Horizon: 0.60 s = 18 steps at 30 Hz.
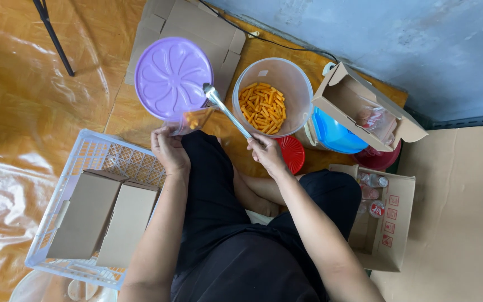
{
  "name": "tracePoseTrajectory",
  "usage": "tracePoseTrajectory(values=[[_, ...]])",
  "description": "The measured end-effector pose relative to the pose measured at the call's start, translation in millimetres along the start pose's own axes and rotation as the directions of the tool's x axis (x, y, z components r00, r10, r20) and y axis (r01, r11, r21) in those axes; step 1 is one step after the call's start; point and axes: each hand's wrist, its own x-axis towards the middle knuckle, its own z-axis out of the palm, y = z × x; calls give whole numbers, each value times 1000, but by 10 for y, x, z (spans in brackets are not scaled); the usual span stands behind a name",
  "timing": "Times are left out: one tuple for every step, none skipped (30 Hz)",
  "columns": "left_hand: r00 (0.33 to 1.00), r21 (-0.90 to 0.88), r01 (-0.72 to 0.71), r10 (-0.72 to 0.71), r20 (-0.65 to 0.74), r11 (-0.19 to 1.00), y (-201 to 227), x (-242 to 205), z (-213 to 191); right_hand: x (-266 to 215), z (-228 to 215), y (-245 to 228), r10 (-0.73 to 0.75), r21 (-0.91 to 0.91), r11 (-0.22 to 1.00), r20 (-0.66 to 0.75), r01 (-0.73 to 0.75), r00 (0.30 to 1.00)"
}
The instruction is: The person uses tongs to transfer orange snack sticks from a large container into small plastic bags, then places the filled bags into a cardboard box. Later, the person repeats the process with white shell-shaped snacks, filling bags and placing them into the same box before closing it.
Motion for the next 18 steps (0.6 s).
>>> tracePoseTrajectory(values=[[1000,-2,4,-4,2,1000,-12,8,-12,-56,-30,-90,0,-2,1000,-4,0,1000],[1000,-3,2,-2,7,1000,-24,16,-22,-111,-61,-181,-18,45,999,-24,19,1000],[1000,-5,1,-1,16,1000,-49,31,-13,-156,-101,-278,-37,93,995,-47,41,998],[1000,-8,6,-6,21,1000,-68,53,-24,-223,-173,-325,-39,91,995,-54,44,998],[999,-3,9,-9,35,1000,-78,73,-49,-296,-235,-369,-36,124,991,-72,45,997],[999,2,12,-12,49,1000,-90,94,-73,-368,-296,-415,-32,157,986,-90,46,995],[998,0,19,-19,55,1000,-104,108,-91,-479,-372,-440,-34,156,987,-100,49,994],[997,3,19,-19,73,1000,-121,126,-108,-589,-448,-466,-25,165,985,-126,45,992],[996,6,19,-20,90,1000,-142,144,-124,-698,-522,-492,-16,173,984,-152,42,988],[995,3,27,-27,96,1000,-103,127,-74,-792,-610,-399,-18,171,984,-161,46,987],[995,17,25,-27,98,1000,-69,93,-33,-903,-705,-300,8,197,980,-208,34,978],[995,31,24,-27,99,999,-35,61,7,-1016,-796,-202,34,225,974,-254,24,966],[994,28,30,-33,103,999,0,30,57,-1179,-845,-191,33,221,975,-262,27,965],[995,42,31,-35,97,999,37,0,106,-1343,-890,-181,74,247,969,-306,5,949],[995,57,31,-36,90,998,80,-32,148,-1507,-931,-171,116,275,961,-346,-18,931],[995,55,37,-42,91,998,104,-60,179,-1626,-996,-105,116,272,962,-352,-17,929],[991,46,42,-48,125,998,144,-81,198,-1738,-1049,-34,184,301,951,-358,-73,915],[986,36,48,-53,159,998,184,-105,217,-1854,-1103,37,251,330,935,-363,-128,897]])
